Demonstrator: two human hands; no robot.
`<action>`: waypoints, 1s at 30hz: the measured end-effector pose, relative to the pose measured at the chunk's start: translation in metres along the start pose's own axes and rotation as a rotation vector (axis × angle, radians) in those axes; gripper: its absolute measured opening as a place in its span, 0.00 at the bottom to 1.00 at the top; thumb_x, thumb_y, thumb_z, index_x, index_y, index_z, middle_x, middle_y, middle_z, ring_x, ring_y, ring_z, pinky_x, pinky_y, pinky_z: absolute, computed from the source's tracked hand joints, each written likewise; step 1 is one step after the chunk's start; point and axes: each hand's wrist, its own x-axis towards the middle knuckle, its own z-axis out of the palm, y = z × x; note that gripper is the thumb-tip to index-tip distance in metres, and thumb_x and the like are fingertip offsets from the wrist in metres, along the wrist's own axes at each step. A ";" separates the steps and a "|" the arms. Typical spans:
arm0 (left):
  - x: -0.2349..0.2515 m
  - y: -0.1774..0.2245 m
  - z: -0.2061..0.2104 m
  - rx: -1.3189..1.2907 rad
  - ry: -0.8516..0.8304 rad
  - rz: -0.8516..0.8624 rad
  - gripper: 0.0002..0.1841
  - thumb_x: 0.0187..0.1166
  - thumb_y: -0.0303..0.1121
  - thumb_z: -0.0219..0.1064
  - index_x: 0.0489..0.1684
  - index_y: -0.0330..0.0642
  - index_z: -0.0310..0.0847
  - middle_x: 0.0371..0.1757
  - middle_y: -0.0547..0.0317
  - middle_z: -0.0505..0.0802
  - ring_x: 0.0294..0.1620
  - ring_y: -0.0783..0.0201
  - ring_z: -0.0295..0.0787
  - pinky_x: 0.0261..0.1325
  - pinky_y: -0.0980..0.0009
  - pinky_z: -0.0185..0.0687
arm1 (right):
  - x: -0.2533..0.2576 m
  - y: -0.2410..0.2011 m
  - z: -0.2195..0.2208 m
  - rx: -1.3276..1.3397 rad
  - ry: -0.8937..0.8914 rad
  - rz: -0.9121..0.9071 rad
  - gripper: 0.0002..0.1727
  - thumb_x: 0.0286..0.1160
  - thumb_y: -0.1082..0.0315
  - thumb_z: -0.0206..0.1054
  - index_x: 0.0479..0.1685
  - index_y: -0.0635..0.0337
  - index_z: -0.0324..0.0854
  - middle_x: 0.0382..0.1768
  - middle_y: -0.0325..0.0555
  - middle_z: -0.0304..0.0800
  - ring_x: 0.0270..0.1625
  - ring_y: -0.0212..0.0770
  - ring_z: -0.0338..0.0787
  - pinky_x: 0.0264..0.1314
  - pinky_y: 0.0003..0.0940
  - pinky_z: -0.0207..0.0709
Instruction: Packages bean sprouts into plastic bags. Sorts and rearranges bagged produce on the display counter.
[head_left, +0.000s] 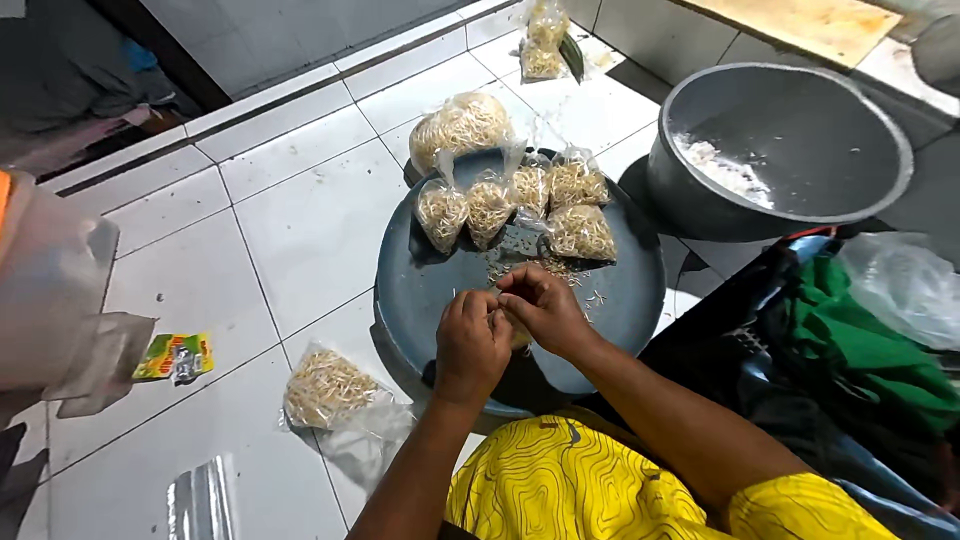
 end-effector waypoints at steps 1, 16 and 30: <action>0.001 0.000 -0.001 0.007 -0.018 0.006 0.06 0.75 0.32 0.67 0.42 0.42 0.85 0.41 0.59 0.89 0.43 0.63 0.88 0.48 0.63 0.89 | -0.001 0.001 0.000 -0.013 0.000 -0.012 0.09 0.78 0.73 0.71 0.54 0.58 0.86 0.44 0.41 0.93 0.40 0.34 0.93 0.47 0.33 0.91; 0.023 0.014 -0.030 -0.151 0.103 -0.006 0.04 0.74 0.28 0.65 0.40 0.41 0.79 0.31 0.62 0.86 0.27 0.70 0.83 0.29 0.71 0.83 | -0.011 0.038 0.018 -0.459 0.032 -0.344 0.13 0.82 0.56 0.62 0.44 0.47 0.92 0.58 0.40 0.88 0.67 0.44 0.81 0.69 0.51 0.76; 0.021 -0.023 -0.023 -0.506 -0.331 -0.260 0.15 0.87 0.34 0.53 0.25 0.44 0.76 0.17 0.64 0.79 0.17 0.69 0.74 0.22 0.71 0.72 | -0.011 0.044 0.027 -0.300 0.072 -0.371 0.16 0.89 0.59 0.57 0.46 0.51 0.93 0.64 0.37 0.91 0.78 0.41 0.80 0.80 0.53 0.74</action>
